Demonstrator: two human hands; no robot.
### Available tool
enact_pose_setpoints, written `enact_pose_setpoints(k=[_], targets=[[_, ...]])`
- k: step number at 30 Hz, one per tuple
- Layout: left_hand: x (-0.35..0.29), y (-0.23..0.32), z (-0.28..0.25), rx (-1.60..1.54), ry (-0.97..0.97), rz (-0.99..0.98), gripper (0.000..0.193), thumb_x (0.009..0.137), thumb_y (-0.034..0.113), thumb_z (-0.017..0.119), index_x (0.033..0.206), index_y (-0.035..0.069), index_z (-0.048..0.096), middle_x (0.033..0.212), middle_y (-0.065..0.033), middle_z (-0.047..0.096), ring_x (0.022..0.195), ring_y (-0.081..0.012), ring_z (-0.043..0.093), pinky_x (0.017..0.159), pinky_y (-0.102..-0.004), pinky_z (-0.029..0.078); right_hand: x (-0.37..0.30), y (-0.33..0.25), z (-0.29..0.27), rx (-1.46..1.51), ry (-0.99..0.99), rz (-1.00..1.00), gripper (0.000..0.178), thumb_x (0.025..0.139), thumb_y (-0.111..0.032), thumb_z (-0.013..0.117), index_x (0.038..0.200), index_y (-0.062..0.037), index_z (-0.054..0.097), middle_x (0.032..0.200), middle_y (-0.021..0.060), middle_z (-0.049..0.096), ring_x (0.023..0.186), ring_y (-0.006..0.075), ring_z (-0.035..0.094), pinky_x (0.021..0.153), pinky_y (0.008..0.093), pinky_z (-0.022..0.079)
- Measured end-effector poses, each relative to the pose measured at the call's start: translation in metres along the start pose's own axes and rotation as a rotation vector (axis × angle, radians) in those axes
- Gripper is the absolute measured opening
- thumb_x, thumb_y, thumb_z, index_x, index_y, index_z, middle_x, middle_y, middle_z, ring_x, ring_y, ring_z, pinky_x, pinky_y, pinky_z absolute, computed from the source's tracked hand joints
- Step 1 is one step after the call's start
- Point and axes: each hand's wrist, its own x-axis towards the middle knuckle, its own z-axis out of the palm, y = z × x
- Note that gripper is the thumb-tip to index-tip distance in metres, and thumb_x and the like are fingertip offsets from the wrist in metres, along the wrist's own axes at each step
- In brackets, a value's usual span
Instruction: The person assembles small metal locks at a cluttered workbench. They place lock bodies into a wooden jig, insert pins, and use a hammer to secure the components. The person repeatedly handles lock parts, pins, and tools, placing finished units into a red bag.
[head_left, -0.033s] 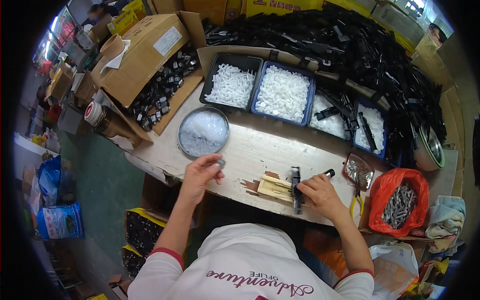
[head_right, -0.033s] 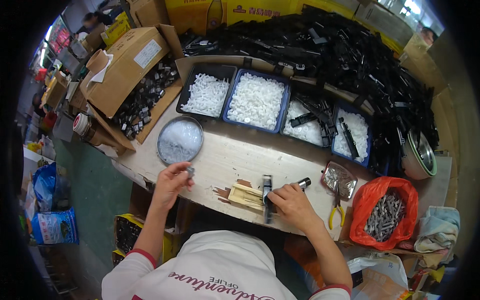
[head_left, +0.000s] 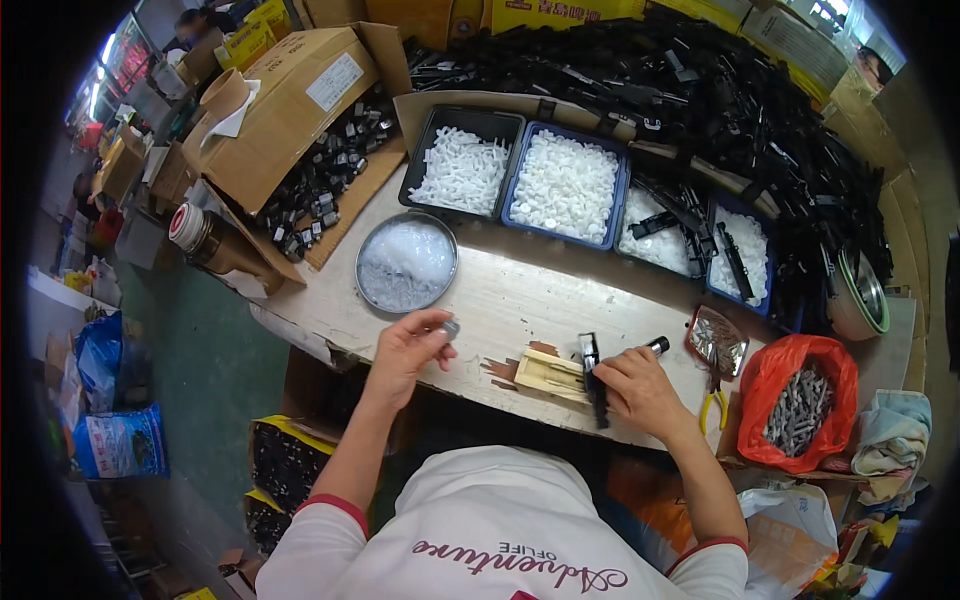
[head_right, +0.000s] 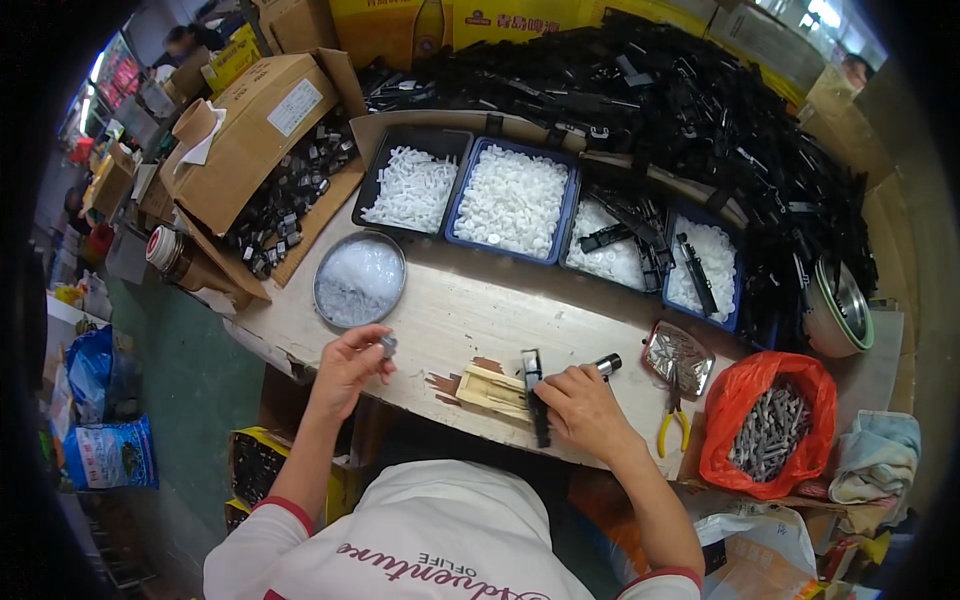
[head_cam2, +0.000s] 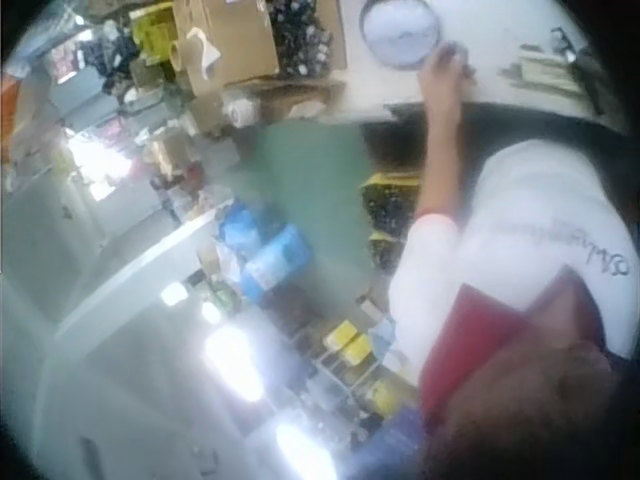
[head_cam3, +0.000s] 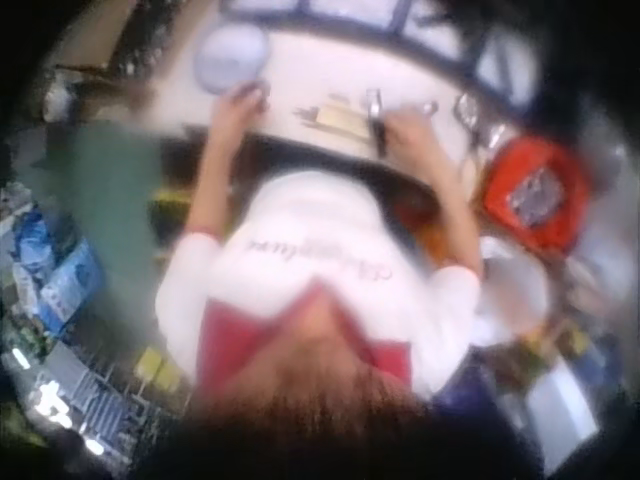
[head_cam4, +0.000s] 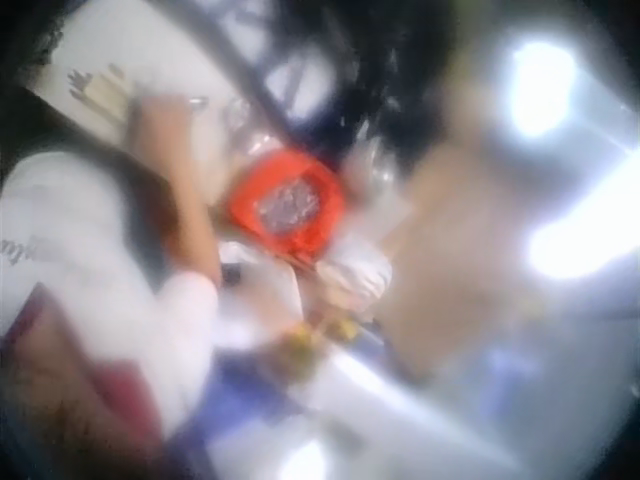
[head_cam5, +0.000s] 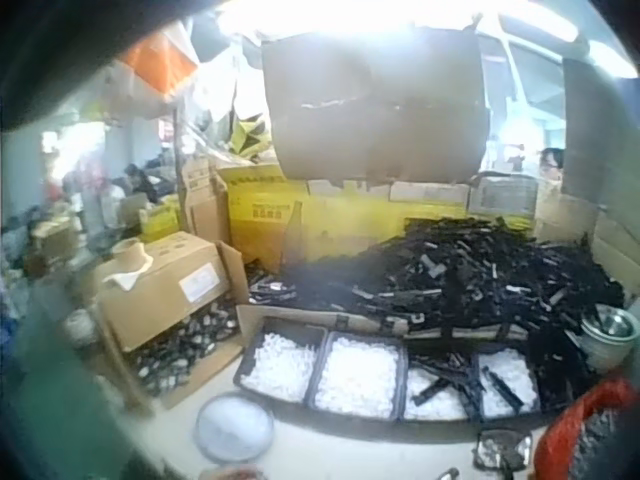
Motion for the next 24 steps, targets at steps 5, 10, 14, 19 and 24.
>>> enact_pose_setpoints(k=[5, 10, 14, 19, 24], targets=[[-0.004, -0.010, 0.017, -0.021, -0.046, -0.061, 0.023, 0.084, 0.003, 0.057, 0.105, -0.003, 0.057, 0.085, -0.0065, 0.060, 0.073, -0.0121, 0.058, 0.060, -0.0230, 0.048, 0.013, -0.015, 0.017, -0.078, 0.119, 0.029, 0.017, 0.075, -0.014, 0.061, 0.089, -0.0060, 0.054, 0.087, 0.0050, 0.057, 0.080, 0.0215, 0.052, 0.078, 0.0358, 0.036], [-0.008, -0.016, 0.015, -0.015, -0.037, -0.098, 0.022, 0.084, 0.003, 0.056, 0.104, -0.004, 0.057, 0.085, -0.0068, 0.060, 0.072, -0.0116, 0.058, 0.061, -0.0226, 0.048, 0.018, -0.030, 0.033, -0.220, 0.165, 0.010, 0.029, 0.073, -0.008, 0.058, 0.101, -0.0043, 0.052, 0.097, 0.0063, 0.056, 0.085, 0.0197, 0.052, 0.083, 0.0385, 0.035], [-0.005, -0.019, 0.020, -0.032, -0.075, -0.140, 0.022, 0.084, 0.003, 0.057, 0.104, -0.004, 0.057, 0.084, -0.0072, 0.060, 0.072, -0.0115, 0.058, 0.060, -0.0225, 0.048, 0.016, -0.032, 0.041, -0.257, 0.235, -0.026, 0.043, 0.069, -0.004, 0.056, 0.111, -0.0026, 0.050, 0.103, 0.0091, 0.054, 0.088, 0.0210, 0.052, 0.085, 0.0400, 0.034], [-0.006, -0.020, 0.023, -0.031, -0.085, -0.153, 0.022, 0.083, 0.003, 0.057, 0.104, -0.004, 0.058, 0.082, -0.0068, 0.059, 0.071, -0.0116, 0.058, 0.059, -0.0229, 0.048, 0.035, -0.012, 0.034, -0.179, 0.339, 0.097, 0.039, 0.070, -0.003, 0.055, 0.108, -0.0045, 0.054, 0.106, 0.0115, 0.052, 0.094, 0.0253, 0.050, 0.085, 0.0440, 0.032], [-0.003, -0.019, 0.021, -0.036, -0.066, -0.147, 0.022, 0.083, 0.003, 0.058, 0.104, -0.005, 0.057, 0.082, -0.0071, 0.059, 0.070, -0.0124, 0.059, 0.059, -0.0234, 0.048, 0.069, 0.016, 0.004, -0.376, 0.577, 0.184, 0.038, 0.066, 0.001, 0.058, 0.103, -0.0102, 0.059, 0.110, 0.0083, 0.052, 0.098, 0.0242, 0.047, 0.086, 0.0378, 0.029]])
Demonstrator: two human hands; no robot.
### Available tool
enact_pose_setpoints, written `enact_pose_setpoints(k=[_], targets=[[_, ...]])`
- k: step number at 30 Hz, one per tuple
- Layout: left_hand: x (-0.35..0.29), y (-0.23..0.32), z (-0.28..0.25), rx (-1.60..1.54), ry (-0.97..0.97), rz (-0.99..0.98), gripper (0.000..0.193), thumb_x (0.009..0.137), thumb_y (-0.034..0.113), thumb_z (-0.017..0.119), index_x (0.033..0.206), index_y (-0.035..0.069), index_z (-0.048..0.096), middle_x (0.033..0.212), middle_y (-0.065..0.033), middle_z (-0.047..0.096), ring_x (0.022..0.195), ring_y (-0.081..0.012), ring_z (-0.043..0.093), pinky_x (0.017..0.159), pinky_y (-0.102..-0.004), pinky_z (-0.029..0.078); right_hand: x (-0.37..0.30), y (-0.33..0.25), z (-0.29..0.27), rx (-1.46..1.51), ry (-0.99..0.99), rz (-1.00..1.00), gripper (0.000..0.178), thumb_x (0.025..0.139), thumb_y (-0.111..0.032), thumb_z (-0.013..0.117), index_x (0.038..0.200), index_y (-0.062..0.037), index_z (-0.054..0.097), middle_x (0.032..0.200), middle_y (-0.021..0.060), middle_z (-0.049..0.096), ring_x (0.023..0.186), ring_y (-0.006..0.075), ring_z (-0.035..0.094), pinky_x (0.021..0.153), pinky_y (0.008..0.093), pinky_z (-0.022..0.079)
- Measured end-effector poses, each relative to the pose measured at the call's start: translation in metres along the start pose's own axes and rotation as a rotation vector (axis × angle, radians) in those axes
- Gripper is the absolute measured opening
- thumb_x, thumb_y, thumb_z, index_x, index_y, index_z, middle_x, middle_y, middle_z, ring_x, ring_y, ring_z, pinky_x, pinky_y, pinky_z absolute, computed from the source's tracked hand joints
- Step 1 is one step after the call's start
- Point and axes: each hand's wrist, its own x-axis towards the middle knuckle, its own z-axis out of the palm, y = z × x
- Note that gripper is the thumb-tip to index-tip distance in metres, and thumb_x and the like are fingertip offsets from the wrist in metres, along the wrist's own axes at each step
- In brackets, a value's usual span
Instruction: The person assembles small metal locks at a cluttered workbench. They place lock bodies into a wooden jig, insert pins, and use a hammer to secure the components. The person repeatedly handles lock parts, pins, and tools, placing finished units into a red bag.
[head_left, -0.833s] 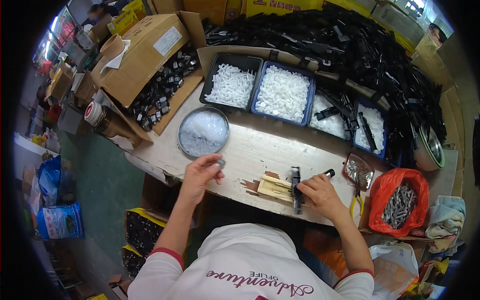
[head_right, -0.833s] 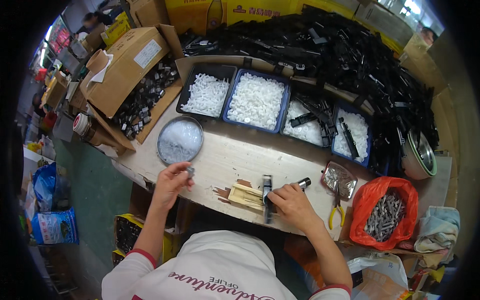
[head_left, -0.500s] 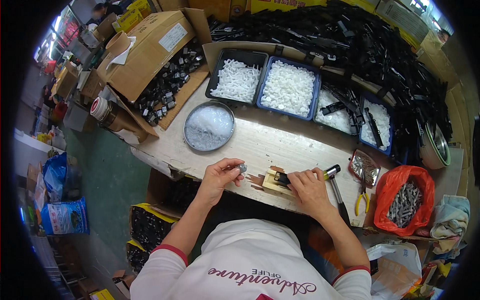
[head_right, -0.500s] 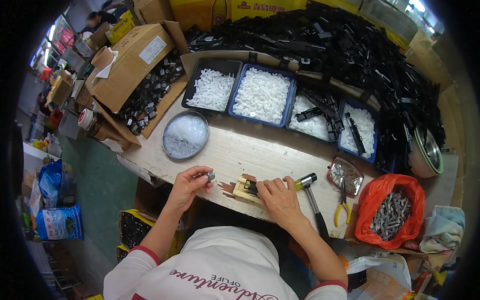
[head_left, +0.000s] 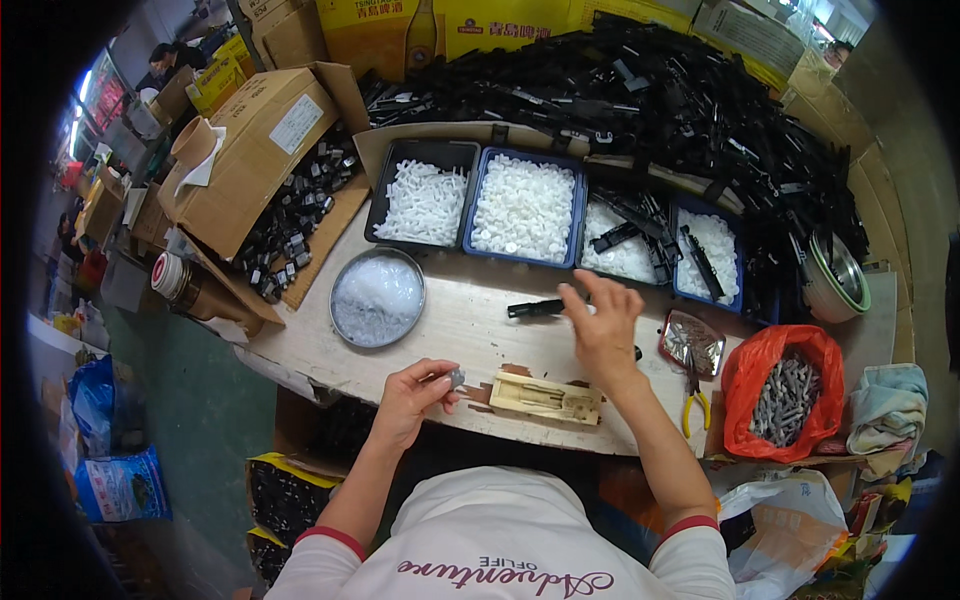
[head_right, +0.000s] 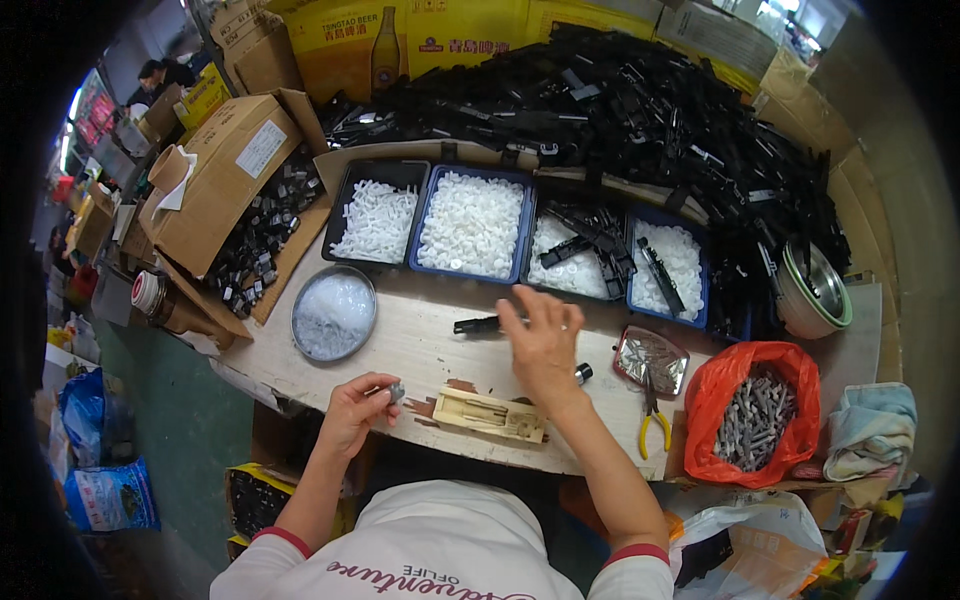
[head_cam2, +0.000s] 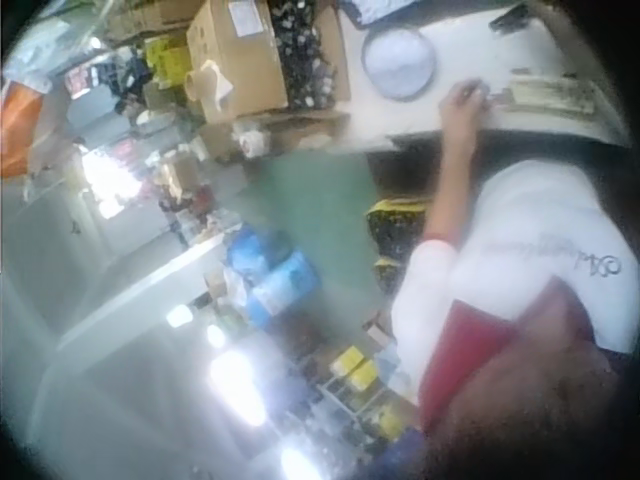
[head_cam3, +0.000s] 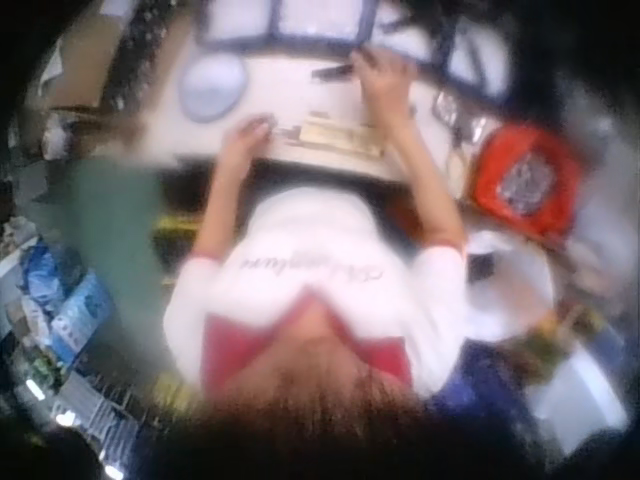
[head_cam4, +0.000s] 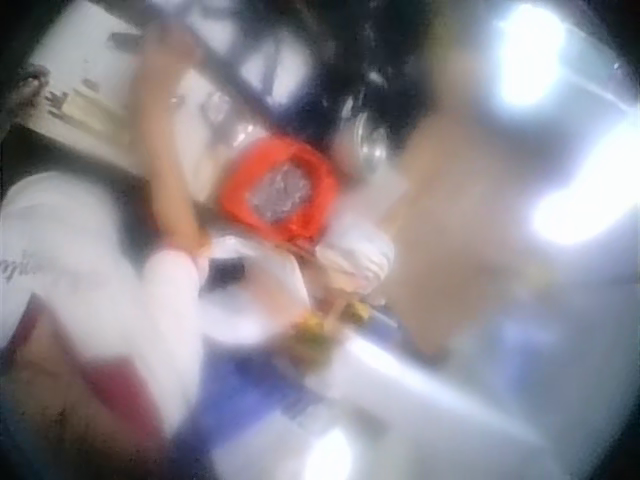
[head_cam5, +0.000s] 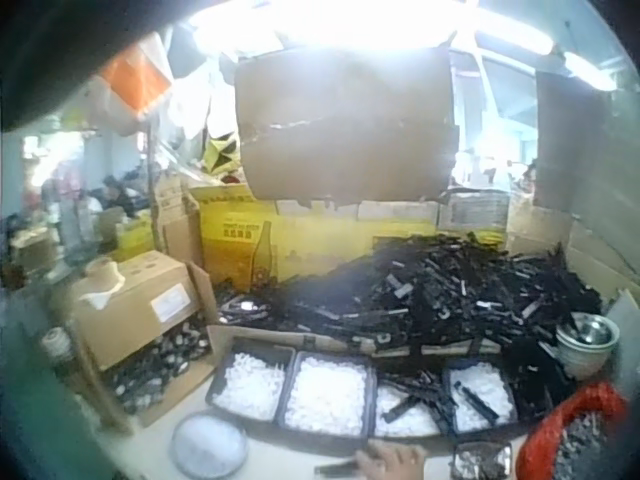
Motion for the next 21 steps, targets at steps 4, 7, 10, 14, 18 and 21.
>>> enact_pose_setpoints(k=[4, 7, 10, 14, 18, 21], targets=[[-0.001, -0.006, -0.013, -0.042, 0.059, -0.022, 0.021, 0.081, 0.001, 0.059, 0.101, -0.005, 0.058, 0.082, -0.0091, 0.061, 0.068, -0.0142, 0.060, 0.056, -0.0249, 0.050, 0.010, 0.055, 0.003, -0.158, 0.087, 0.108, 0.025, 0.066, 0.001, 0.055, 0.088, -0.0093, 0.061, 0.099, 0.0053, 0.054, 0.093, 0.0231, 0.047, 0.080, 0.0402, 0.030], [0.003, -0.010, -0.016, -0.076, 0.062, -0.035, 0.020, 0.080, 0.000, 0.059, 0.100, -0.005, 0.058, 0.082, -0.0105, 0.062, 0.067, -0.0157, 0.061, 0.055, -0.0256, 0.051, 0.035, 0.087, 0.002, -0.286, 0.074, 0.153, 0.027, 0.067, -0.002, 0.059, 0.093, -0.0100, 0.060, 0.099, 0.0059, 0.054, 0.094, 0.0240, 0.047, 0.079, 0.0412, 0.031], [0.003, -0.006, -0.007, -0.062, 0.034, -0.041, 0.020, 0.081, 0.000, 0.059, 0.100, -0.005, 0.058, 0.081, -0.0097, 0.062, 0.067, -0.0151, 0.061, 0.055, -0.0248, 0.050, 0.050, 0.112, 0.007, -0.476, -0.047, 0.228, 0.034, 0.070, -0.013, 0.066, 0.103, -0.0116, 0.057, 0.098, 0.0051, 0.055, 0.095, 0.0234, 0.047, 0.081, 0.0433, 0.031], [0.005, -0.001, -0.002, -0.037, 0.005, -0.019, 0.019, 0.082, 0.002, 0.058, 0.100, -0.004, 0.058, 0.080, -0.0083, 0.061, 0.068, -0.0133, 0.061, 0.056, -0.0231, 0.049, 0.056, 0.124, -0.008, -0.412, 0.030, 0.131, 0.036, 0.071, -0.015, 0.066, 0.105, -0.0108, 0.057, 0.085, 0.0021, 0.056, 0.090, 0.0206, 0.049, 0.080, 0.0419, 0.030], [0.003, -0.002, -0.007, -0.047, 0.019, -0.025, 0.019, 0.082, 0.002, 0.058, 0.101, -0.004, 0.058, 0.081, -0.0086, 0.061, 0.068, -0.0130, 0.060, 0.056, -0.0231, 0.049, 0.050, 0.091, -0.060, -0.174, 0.112, 0.089, 0.029, 0.071, -0.013, 0.066, 0.098, -0.0078, 0.057, 0.079, 0.0020, 0.055, 0.081, 0.0175, 0.050, 0.076, 0.0370, 0.030], [0.001, -0.004, -0.006, -0.054, 0.028, -0.042, 0.020, 0.081, 0.001, 0.059, 0.100, -0.004, 0.058, 0.081, -0.0102, 0.061, 0.066, -0.0156, 0.060, 0.056, -0.0262, 0.051, 0.018, 0.068, -0.100, -0.160, -0.027, 0.077, 0.025, 0.067, -0.012, 0.067, 0.090, -0.0081, 0.057, 0.083, 0.0041, 0.055, 0.083, 0.0202, 0.049, 0.075, 0.0369, 0.030]])
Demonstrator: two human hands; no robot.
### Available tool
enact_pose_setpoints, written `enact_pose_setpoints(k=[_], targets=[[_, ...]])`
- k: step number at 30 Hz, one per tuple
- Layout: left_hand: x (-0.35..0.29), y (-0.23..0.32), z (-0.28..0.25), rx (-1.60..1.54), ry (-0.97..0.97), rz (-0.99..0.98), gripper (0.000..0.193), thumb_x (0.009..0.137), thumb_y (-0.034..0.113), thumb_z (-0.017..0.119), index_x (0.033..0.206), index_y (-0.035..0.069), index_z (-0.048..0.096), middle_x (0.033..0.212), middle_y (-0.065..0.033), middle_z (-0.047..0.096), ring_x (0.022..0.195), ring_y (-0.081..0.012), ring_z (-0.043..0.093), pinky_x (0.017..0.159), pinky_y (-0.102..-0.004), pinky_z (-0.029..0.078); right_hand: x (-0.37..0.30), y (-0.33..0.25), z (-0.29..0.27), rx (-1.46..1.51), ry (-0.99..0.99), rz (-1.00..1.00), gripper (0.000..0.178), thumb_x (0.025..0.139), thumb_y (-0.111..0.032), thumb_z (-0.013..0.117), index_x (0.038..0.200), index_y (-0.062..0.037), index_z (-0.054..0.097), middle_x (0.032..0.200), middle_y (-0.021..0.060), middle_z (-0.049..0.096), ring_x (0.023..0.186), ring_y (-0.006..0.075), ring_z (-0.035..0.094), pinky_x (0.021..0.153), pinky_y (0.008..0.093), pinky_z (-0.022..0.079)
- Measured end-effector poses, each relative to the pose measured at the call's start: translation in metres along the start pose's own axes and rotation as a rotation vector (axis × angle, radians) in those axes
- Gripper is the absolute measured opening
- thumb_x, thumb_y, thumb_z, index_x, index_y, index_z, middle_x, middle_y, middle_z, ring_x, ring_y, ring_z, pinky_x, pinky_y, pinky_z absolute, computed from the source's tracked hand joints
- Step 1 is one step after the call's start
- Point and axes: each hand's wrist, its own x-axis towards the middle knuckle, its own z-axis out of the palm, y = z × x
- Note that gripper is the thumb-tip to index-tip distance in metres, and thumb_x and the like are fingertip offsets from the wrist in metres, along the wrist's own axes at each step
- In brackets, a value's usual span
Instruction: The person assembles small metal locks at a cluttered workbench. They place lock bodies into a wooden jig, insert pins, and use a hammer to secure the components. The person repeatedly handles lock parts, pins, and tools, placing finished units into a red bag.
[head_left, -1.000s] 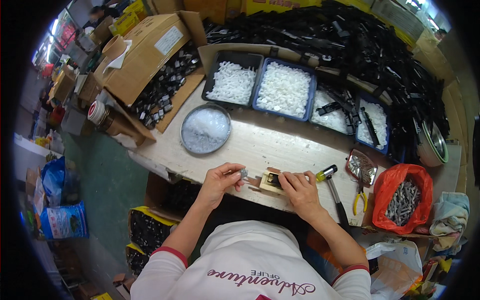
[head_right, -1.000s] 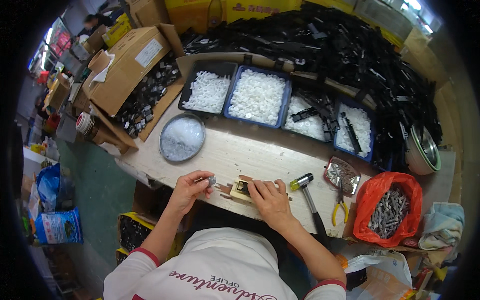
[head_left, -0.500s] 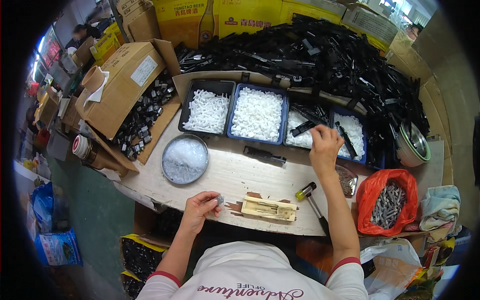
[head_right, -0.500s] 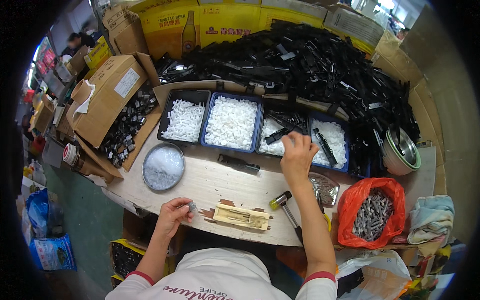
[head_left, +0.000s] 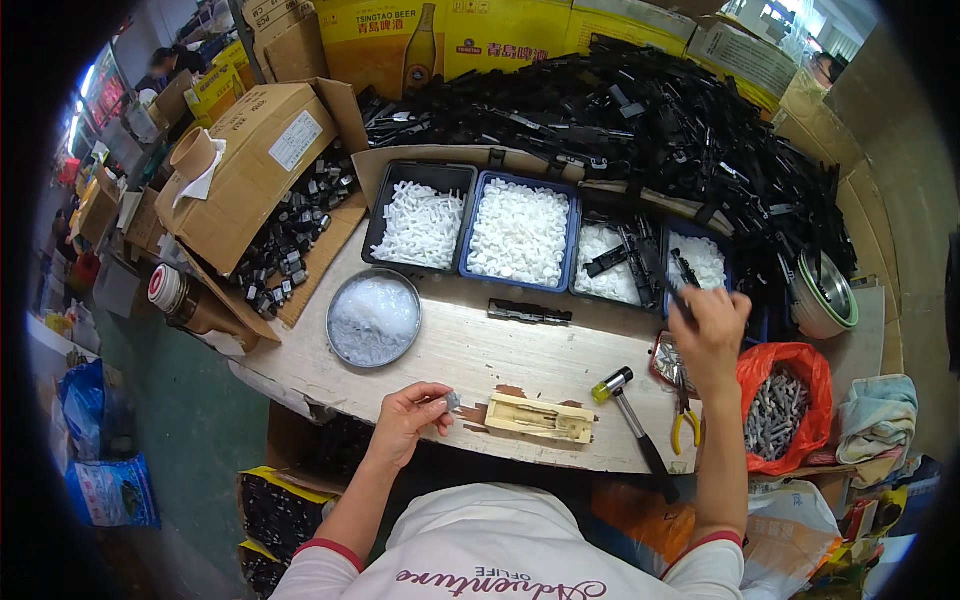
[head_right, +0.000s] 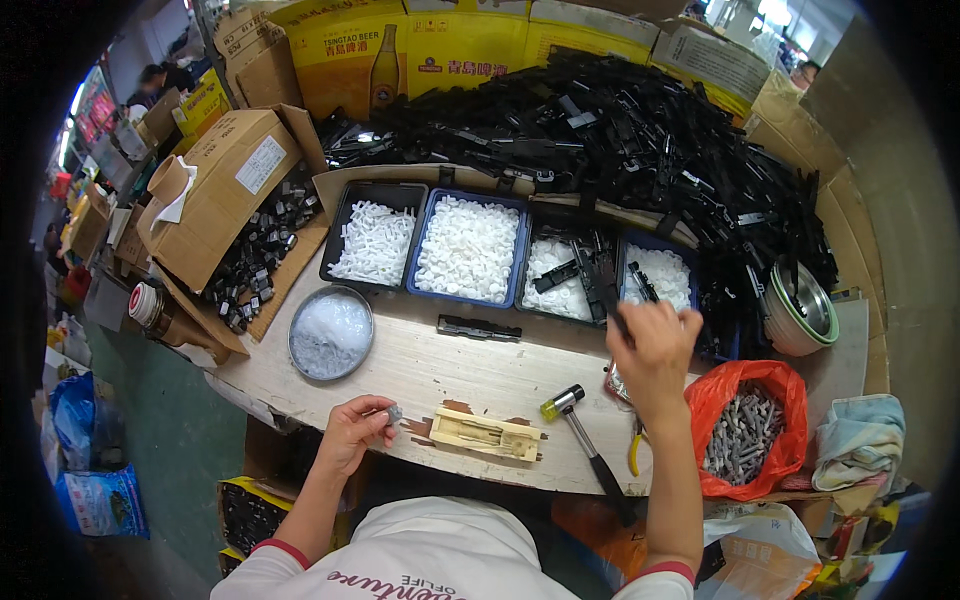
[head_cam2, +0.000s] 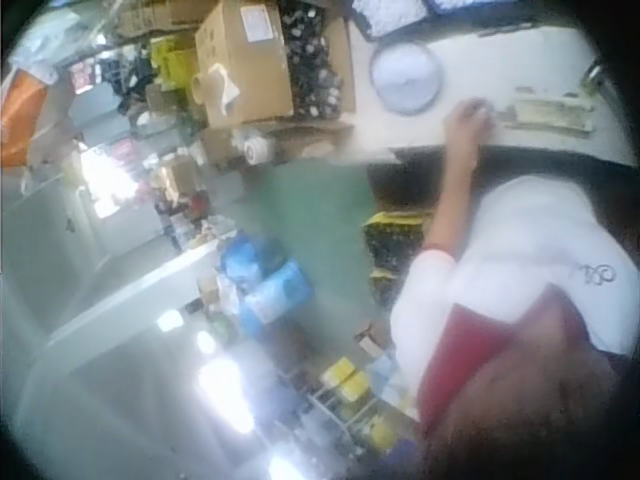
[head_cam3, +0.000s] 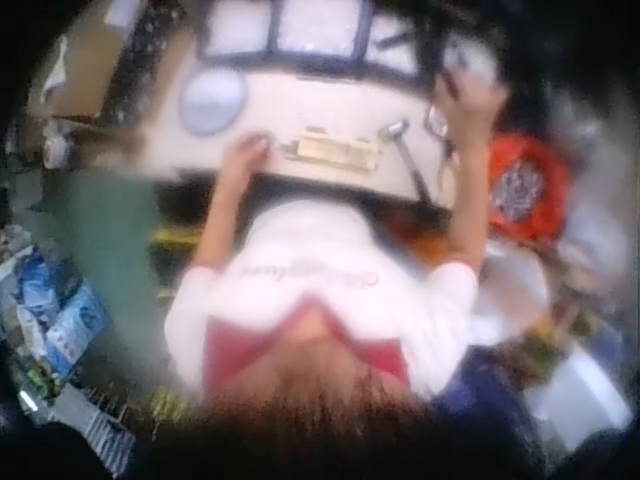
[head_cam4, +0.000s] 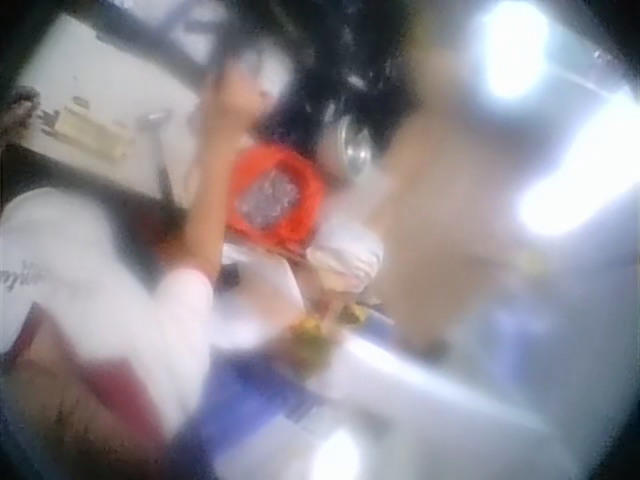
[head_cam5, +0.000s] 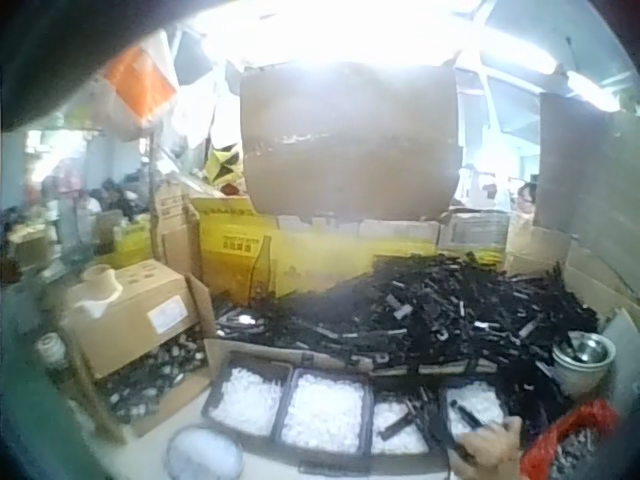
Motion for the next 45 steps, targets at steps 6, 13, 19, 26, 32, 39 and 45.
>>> enact_pose_setpoints(k=[6, 13, 19, 26, 32, 39, 45], targets=[[-0.003, 0.001, 0.011, 0.041, -0.060, -0.014, 0.019, 0.083, 0.002, 0.057, 0.101, -0.005, 0.057, 0.080, -0.0089, 0.060, 0.067, -0.0132, 0.058, 0.057, -0.0235, 0.048, -0.064, -0.067, -0.013, 0.035, -0.368, -0.109, 0.028, 0.056, -0.003, 0.064, 0.079, -0.0030, 0.050, 0.082, 0.0102, 0.051, 0.083, 0.0273, 0.050, 0.083, 0.0427, 0.032], [-0.010, 0.000, 0.014, 0.035, -0.055, -0.022, 0.018, 0.082, 0.003, 0.058, 0.099, -0.003, 0.058, 0.081, -0.0078, 0.061, 0.065, -0.0120, 0.059, 0.056, -0.0231, 0.051, -0.096, -0.119, 0.057, 0.174, -0.418, -0.223, 0.034, 0.071, -0.010, 0.060, 0.104, -0.0045, 0.052, 0.107, 0.0103, 0.051, 0.099, 0.0242, 0.048, 0.090, 0.0465, 0.029], [-0.007, -0.002, 0.017, 0.026, 0.001, -0.022, 0.018, 0.081, 0.005, 0.062, 0.096, -0.003, 0.059, 0.082, -0.0088, 0.062, 0.066, -0.0111, 0.059, 0.053, -0.0207, 0.048, -0.110, -0.156, 0.071, 0.178, -0.439, -0.144, 0.048, 0.081, -0.027, 0.056, 0.121, -0.0050, 0.044, 0.134, 0.0098, 0.037, 0.122, 0.0225, 0.036, 0.099, 0.0511, 0.024], [0.007, 0.001, 0.039, 0.341, -0.122, 0.054, 0.013, 0.080, 0.006, 0.063, 0.090, -0.003, 0.061, 0.077, -0.0036, 0.055, 0.062, -0.0089, 0.056, 0.051, -0.0199, 0.047, -0.101, -0.142, 0.067, 0.496, -0.431, -0.014, 0.037, 0.086, -0.022, 0.050, 0.117, -0.0021, 0.049, 0.128, 0.0125, 0.045, 0.114, 0.0260, 0.043, 0.095, 0.0445, 0.030], [0.025, -0.016, 0.066, 1.145, -0.161, 0.625, 0.012, 0.077, 0.005, 0.065, 0.083, -0.004, 0.061, 0.074, -0.0015, 0.049, 0.057, -0.0082, 0.053, 0.045, -0.0204, 0.041, -0.104, -0.129, 0.069, 0.877, -0.262, 0.233, 0.026, 0.090, -0.018, 0.046, 0.104, 0.0018, 0.055, 0.112, 0.0123, 0.056, 0.092, 0.0271, 0.050, 0.084, 0.0352, 0.035], [0.036, -0.011, 0.052, 0.391, -0.098, -0.194, 0.010, 0.073, 0.004, 0.070, 0.076, 0.000, 0.061, 0.071, -0.0013, 0.052, 0.056, -0.0065, 0.048, 0.045, -0.0189, 0.038, -0.104, -0.130, 0.069, 0.830, -0.225, 0.179, 0.021, 0.087, -0.013, 0.050, 0.101, 0.0023, 0.056, 0.107, 0.0123, 0.056, 0.092, 0.0278, 0.050, 0.082, 0.0355, 0.035], [0.039, -0.019, 0.058, 0.887, -0.139, 0.327, 0.009, 0.068, 0.003, 0.070, 0.071, 0.003, 0.062, 0.076, -0.0029, 0.050, 0.062, -0.0113, 0.052, 0.055, -0.0245, 0.042, -0.100, -0.123, 0.067, 0.822, -0.194, 0.232, 0.019, 0.082, -0.009, 0.055, 0.098, 0.0001, 0.057, 0.100, 0.0117, 0.057, 0.090, 0.0271, 0.050, 0.081, 0.0360, 0.035]])
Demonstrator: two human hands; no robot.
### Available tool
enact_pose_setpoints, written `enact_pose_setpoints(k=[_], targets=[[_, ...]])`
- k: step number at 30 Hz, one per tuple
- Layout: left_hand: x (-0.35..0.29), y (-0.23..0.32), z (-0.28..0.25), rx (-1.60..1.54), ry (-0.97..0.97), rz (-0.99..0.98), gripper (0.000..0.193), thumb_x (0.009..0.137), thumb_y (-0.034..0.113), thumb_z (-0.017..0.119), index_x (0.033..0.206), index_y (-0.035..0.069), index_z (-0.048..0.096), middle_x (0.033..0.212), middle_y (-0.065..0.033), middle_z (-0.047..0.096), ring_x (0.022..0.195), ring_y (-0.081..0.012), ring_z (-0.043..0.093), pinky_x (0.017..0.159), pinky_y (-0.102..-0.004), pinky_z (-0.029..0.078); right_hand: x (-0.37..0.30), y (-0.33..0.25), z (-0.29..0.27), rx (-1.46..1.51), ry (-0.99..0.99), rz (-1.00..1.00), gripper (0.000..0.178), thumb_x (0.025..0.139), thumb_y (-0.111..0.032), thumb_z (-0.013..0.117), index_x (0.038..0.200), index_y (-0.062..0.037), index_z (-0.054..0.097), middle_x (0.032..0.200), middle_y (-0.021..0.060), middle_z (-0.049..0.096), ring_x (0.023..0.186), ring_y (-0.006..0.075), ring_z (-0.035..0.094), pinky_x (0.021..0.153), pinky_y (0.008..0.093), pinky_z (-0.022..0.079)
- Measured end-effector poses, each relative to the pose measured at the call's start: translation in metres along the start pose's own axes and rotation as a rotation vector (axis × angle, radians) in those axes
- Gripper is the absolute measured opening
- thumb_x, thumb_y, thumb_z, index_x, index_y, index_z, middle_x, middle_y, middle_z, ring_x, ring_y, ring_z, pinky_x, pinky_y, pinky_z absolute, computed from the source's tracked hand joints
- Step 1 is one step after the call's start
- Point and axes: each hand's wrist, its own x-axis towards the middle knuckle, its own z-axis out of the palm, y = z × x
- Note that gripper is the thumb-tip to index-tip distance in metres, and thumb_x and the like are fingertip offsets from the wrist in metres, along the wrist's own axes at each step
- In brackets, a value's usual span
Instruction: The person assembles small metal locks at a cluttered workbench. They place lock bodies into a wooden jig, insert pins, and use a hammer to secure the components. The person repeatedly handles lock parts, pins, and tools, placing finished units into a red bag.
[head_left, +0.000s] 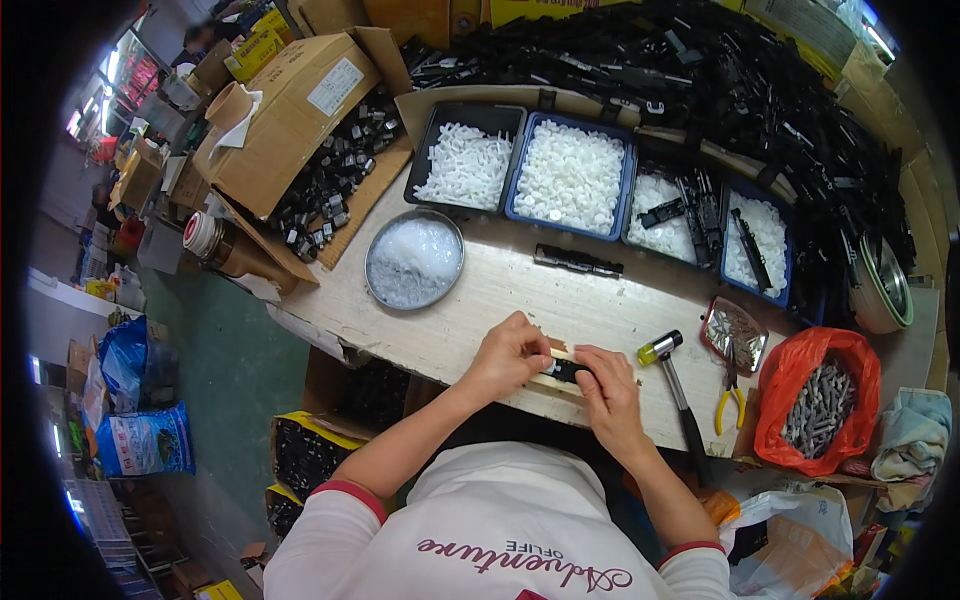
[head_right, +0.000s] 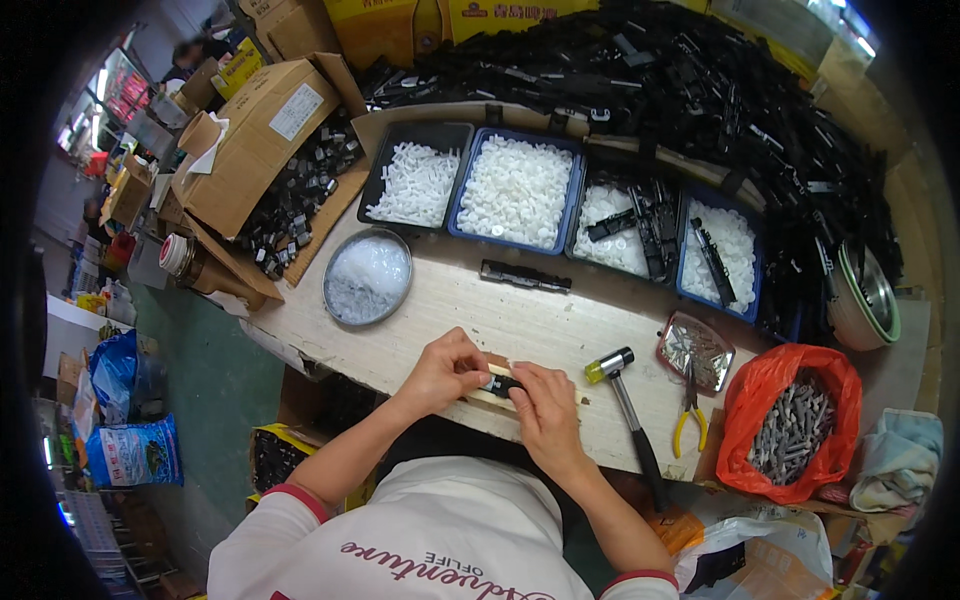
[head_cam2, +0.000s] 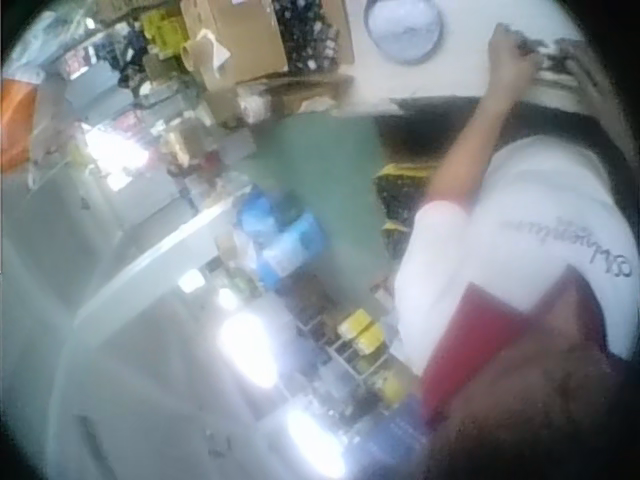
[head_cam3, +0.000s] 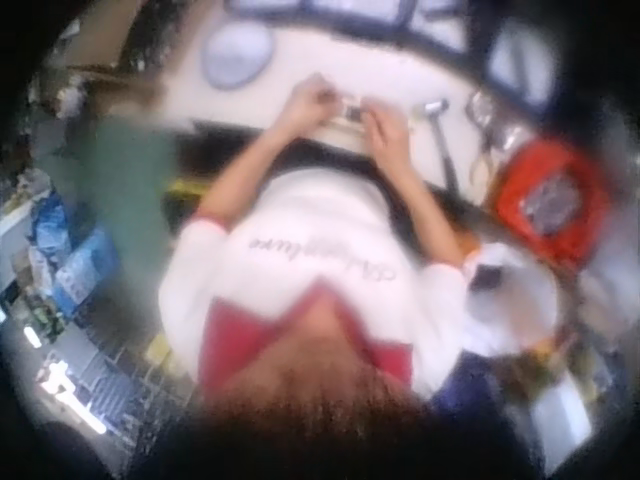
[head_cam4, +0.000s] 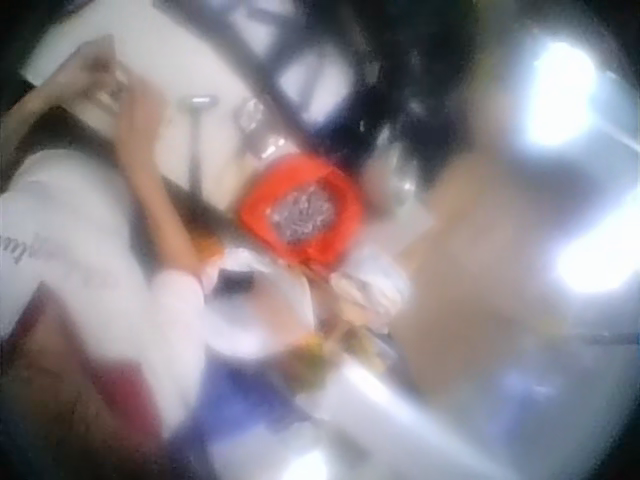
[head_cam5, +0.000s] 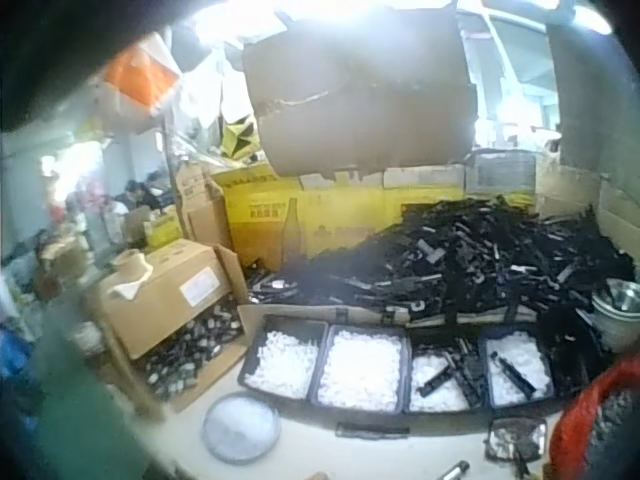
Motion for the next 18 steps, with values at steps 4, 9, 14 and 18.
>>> enact_pose_setpoints(k=[4, 9, 14, 18], targets=[[0.041, 0.018, -0.010, 0.336, 0.060, 0.100, 0.009, 0.067, 0.008, 0.068, 0.073, 0.004, 0.063, 0.076, -0.0101, 0.053, 0.064, -0.0212, 0.055, 0.058, -0.0311, 0.044, 0.015, 0.029, -0.056, -0.327, 0.148, 0.069, 0.015, 0.075, -0.006, 0.059, 0.090, -0.0033, 0.059, 0.087, 0.0088, 0.056, 0.084, 0.0262, 0.049, 0.076, 0.0363, 0.035], [0.126, 0.039, -0.028, 0.576, 0.429, 0.240, 0.020, 0.073, 0.018, 0.067, 0.084, 0.002, 0.062, 0.082, -0.0153, 0.057, 0.071, -0.0310, 0.057, 0.063, -0.0391, 0.045, 0.028, 0.087, -0.120, -0.984, 0.148, 0.311, 0.017, 0.074, -0.010, 0.060, 0.090, -0.0041, 0.060, 0.088, 0.0106, 0.057, 0.087, 0.0267, 0.050, 0.075, 0.0400, 0.035], [0.192, 0.050, -0.029, 0.715, 0.424, 0.191, 0.026, 0.075, 0.020, 0.065, 0.093, 0.001, 0.060, 0.088, -0.0185, 0.057, 0.080, -0.0366, 0.058, 0.068, -0.0441, 0.046, 0.036, 0.110, -0.130, -1.013, 0.016, 0.406, 0.018, 0.072, -0.012, 0.060, 0.088, -0.0042, 0.060, 0.086, 0.0128, 0.058, 0.086, 0.0290, 0.052, 0.074, 0.0425, 0.036], [0.207, 0.043, -0.033, 0.768, 0.341, 0.244, 0.022, 0.074, 0.015, 0.063, 0.090, 0.000, 0.061, 0.087, -0.0195, 0.058, 0.082, -0.0369, 0.058, 0.070, -0.0440, 0.046, 0.038, 0.121, -0.124, -0.975, -0.053, 0.363, 0.014, 0.072, -0.011, 0.059, 0.084, -0.0046, 0.058, 0.085, 0.0117, 0.057, 0.084, 0.0280, 0.053, 0.071, 0.0418, 0.036]])
